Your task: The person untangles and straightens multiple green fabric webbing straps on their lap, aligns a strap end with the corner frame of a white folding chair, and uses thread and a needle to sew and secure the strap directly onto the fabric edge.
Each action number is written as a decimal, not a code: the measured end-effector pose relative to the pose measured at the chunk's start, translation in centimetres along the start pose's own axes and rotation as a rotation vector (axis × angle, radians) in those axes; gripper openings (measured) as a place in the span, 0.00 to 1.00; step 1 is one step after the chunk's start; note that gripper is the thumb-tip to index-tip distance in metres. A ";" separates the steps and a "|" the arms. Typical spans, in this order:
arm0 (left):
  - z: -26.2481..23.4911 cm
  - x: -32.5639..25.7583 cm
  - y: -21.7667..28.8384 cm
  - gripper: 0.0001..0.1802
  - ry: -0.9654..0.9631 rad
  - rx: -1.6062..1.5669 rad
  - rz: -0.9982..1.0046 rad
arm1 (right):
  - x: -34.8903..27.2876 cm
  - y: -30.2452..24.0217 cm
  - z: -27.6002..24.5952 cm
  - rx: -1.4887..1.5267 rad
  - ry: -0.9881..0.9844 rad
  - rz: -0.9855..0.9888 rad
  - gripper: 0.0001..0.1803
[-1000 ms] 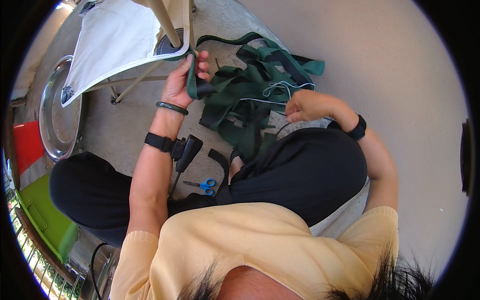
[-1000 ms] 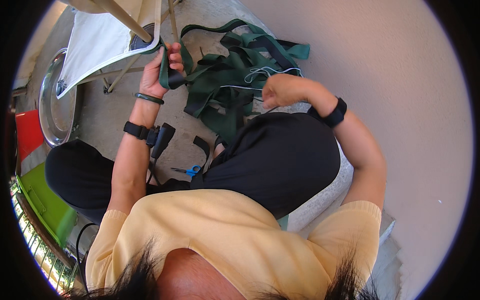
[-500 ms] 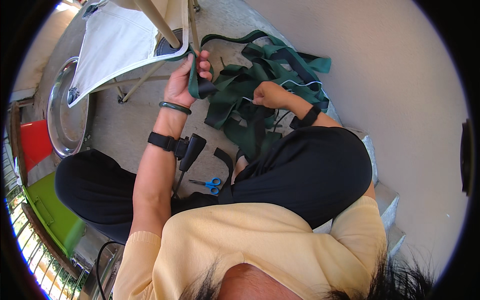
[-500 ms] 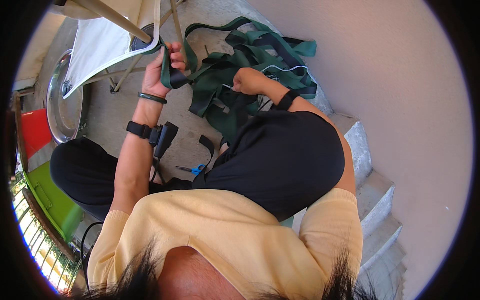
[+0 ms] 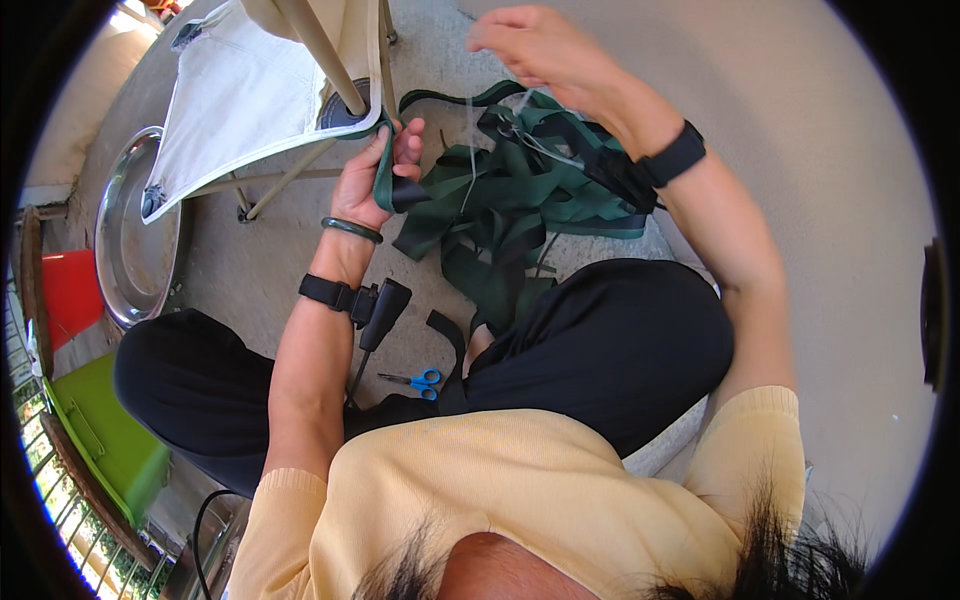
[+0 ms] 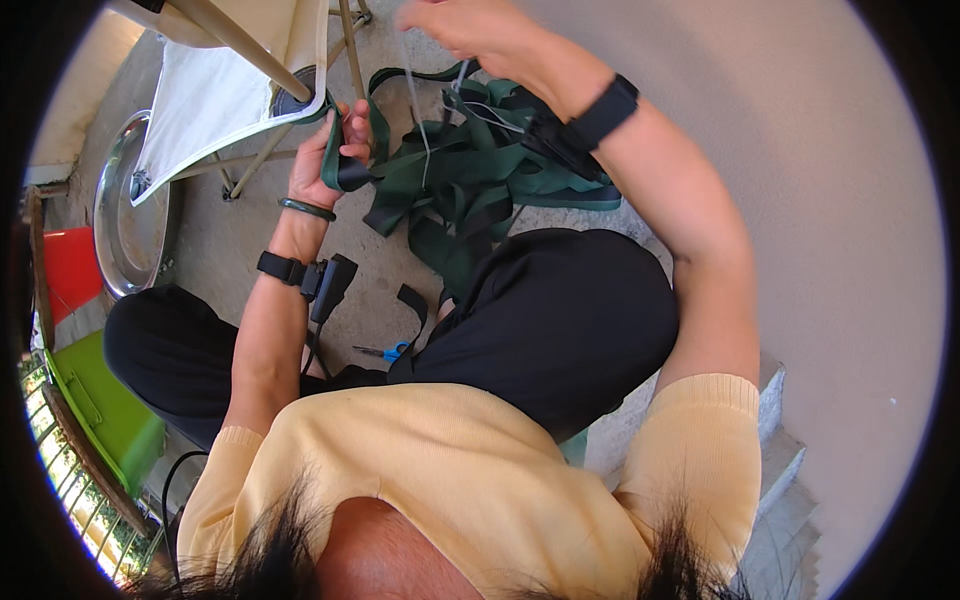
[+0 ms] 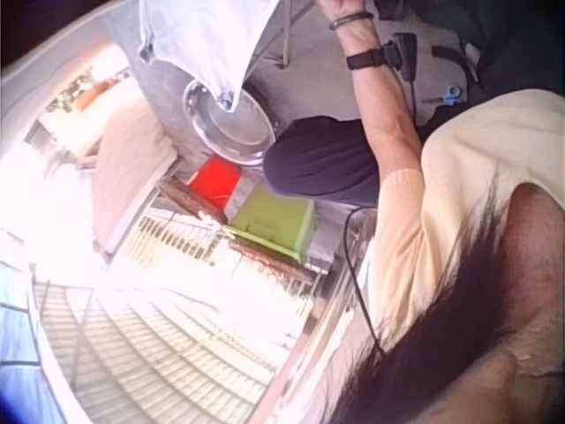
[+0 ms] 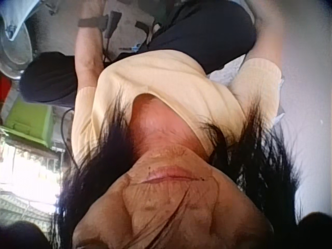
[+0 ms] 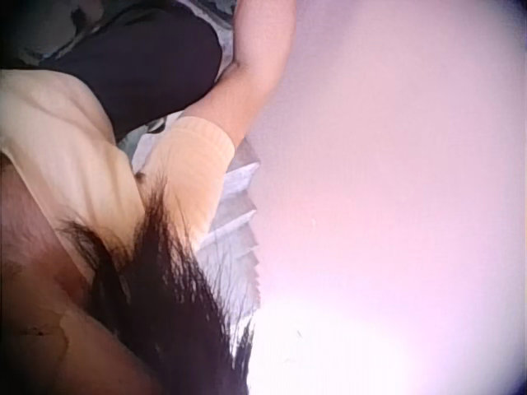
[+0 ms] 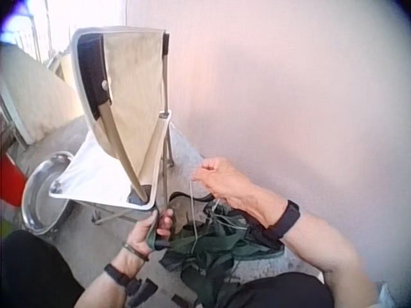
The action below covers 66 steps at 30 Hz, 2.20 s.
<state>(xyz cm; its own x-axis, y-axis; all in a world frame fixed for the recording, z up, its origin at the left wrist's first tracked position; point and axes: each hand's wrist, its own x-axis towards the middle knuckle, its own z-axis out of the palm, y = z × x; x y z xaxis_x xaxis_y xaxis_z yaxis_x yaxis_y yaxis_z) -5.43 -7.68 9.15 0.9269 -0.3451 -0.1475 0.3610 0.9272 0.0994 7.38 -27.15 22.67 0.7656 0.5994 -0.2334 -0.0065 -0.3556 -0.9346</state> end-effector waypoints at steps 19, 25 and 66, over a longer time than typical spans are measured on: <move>0.8 -0.1 -1.1 0.08 0.088 0.048 0.179 | -0.8 2.9 1.8 -0.506 -0.413 -0.095 0.07; 0.2 -0.2 -0.9 0.07 0.037 0.018 0.140 | -2.0 4.8 -7.7 -0.715 -0.009 -0.211 0.05; 0.3 -0.3 -0.7 0.10 -0.013 0.039 0.124 | -16.1 15.1 -11.3 -0.291 0.571 0.137 0.06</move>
<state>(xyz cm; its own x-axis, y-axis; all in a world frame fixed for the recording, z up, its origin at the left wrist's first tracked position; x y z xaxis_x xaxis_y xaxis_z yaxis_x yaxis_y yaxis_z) -5.89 -8.25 9.45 0.9659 -0.2300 -0.1191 0.2468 0.9567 0.1543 2.18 -50.27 15.35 0.9920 0.0881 -0.0909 -0.0152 -0.6295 -0.7769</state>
